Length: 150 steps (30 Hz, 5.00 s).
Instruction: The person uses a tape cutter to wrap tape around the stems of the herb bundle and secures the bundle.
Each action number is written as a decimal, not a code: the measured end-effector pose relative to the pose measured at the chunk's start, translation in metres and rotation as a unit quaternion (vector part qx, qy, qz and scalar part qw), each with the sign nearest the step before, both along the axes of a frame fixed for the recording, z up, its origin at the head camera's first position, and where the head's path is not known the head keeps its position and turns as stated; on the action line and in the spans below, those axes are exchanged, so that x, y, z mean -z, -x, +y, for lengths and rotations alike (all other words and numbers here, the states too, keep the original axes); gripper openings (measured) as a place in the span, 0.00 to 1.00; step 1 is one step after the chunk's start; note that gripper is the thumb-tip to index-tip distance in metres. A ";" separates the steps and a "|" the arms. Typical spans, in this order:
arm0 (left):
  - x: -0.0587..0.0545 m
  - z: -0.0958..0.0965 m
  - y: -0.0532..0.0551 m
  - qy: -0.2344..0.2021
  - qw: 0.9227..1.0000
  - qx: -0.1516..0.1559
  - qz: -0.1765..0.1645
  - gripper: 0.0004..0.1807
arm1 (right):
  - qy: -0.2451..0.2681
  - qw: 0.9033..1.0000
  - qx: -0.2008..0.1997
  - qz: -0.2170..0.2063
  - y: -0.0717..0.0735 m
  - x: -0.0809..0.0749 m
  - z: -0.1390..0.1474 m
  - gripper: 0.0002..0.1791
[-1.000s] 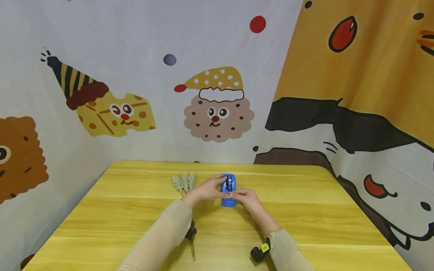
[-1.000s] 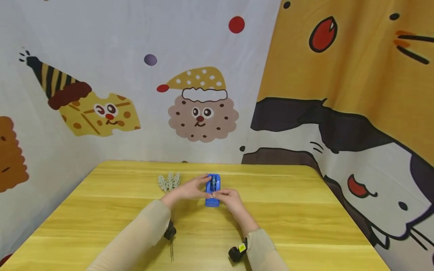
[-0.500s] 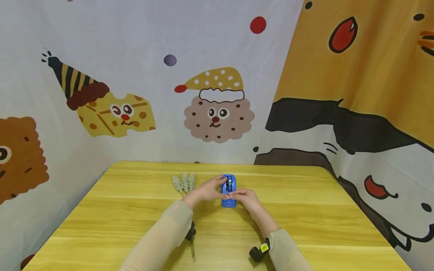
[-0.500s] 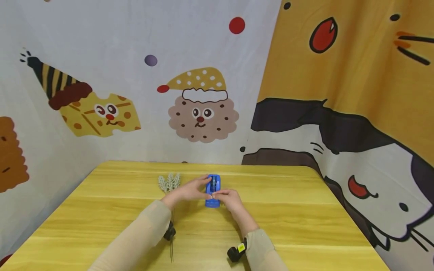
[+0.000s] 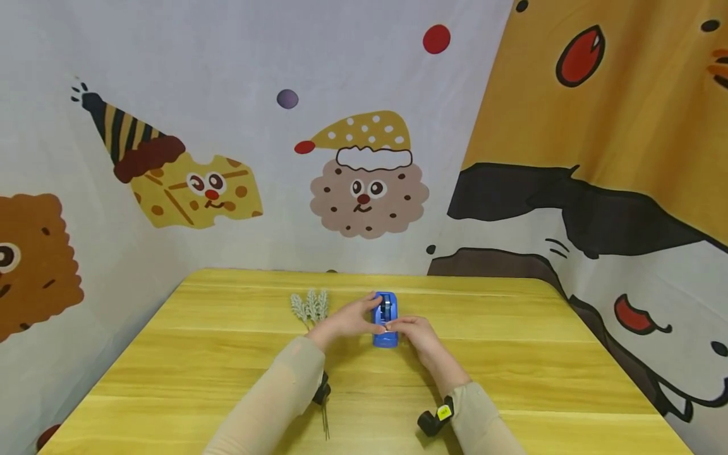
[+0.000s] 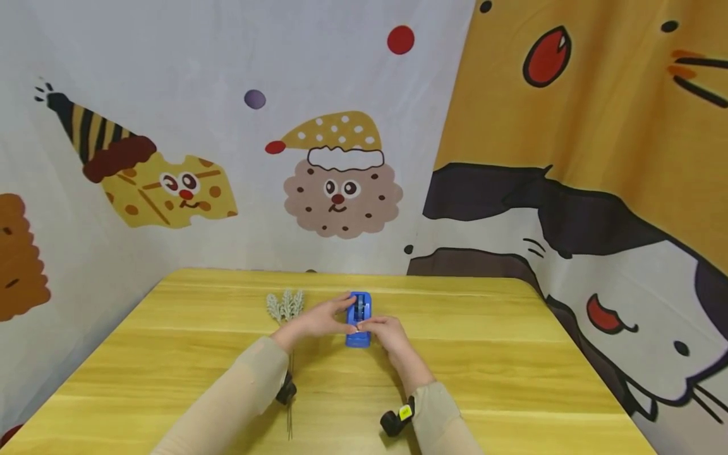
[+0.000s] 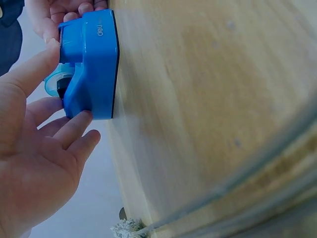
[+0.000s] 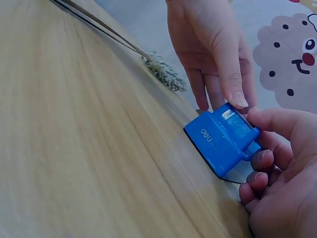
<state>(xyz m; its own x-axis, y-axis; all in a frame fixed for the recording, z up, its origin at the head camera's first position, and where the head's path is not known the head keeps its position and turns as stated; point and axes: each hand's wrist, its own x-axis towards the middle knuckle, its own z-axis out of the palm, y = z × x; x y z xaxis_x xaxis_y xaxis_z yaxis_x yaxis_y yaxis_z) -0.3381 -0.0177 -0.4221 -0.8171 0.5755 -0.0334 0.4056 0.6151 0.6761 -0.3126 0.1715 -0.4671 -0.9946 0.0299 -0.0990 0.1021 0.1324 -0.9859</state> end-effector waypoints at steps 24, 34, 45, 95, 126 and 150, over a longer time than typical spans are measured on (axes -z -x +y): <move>-0.001 0.000 0.001 0.000 1.000 -0.001 -0.001 0.44 | 0.000 1.000 -0.011 -0.007 -0.006 -0.002 -0.002 0.17; 0.000 0.001 0.002 -0.004 1.000 -0.004 -0.003 0.44 | -0.001 1.000 -0.013 0.001 -0.013 -0.002 0.000 0.16; 0.002 0.001 0.003 -0.008 1.000 -0.003 0.001 0.44 | -0.010 1.000 -0.025 -0.003 -0.022 -0.002 0.001 0.15; 0.004 0.001 0.003 -0.006 1.000 -0.018 0.004 0.45 | -0.068 0.996 -0.053 0.008 -0.083 -0.005 -0.003 0.15; 0.004 0.001 0.002 -0.018 1.000 -0.016 -0.004 0.44 | -0.060 0.992 -0.110 0.022 -0.116 -0.004 0.001 0.12; 0.007 0.004 0.004 -0.014 1.000 -0.011 -0.006 0.45 | -0.111 0.988 -0.084 0.071 -0.137 0.000 -0.003 0.08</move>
<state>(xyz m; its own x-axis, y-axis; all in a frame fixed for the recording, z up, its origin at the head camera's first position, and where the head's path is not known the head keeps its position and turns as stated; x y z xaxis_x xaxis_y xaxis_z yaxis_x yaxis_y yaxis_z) -0.3420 -0.0133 -0.4290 -0.8296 0.5577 -0.0277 0.3836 0.6052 0.6976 -0.1754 0.1688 -0.4668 -0.9908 -0.1313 0.0325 -0.0770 0.3497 -0.9337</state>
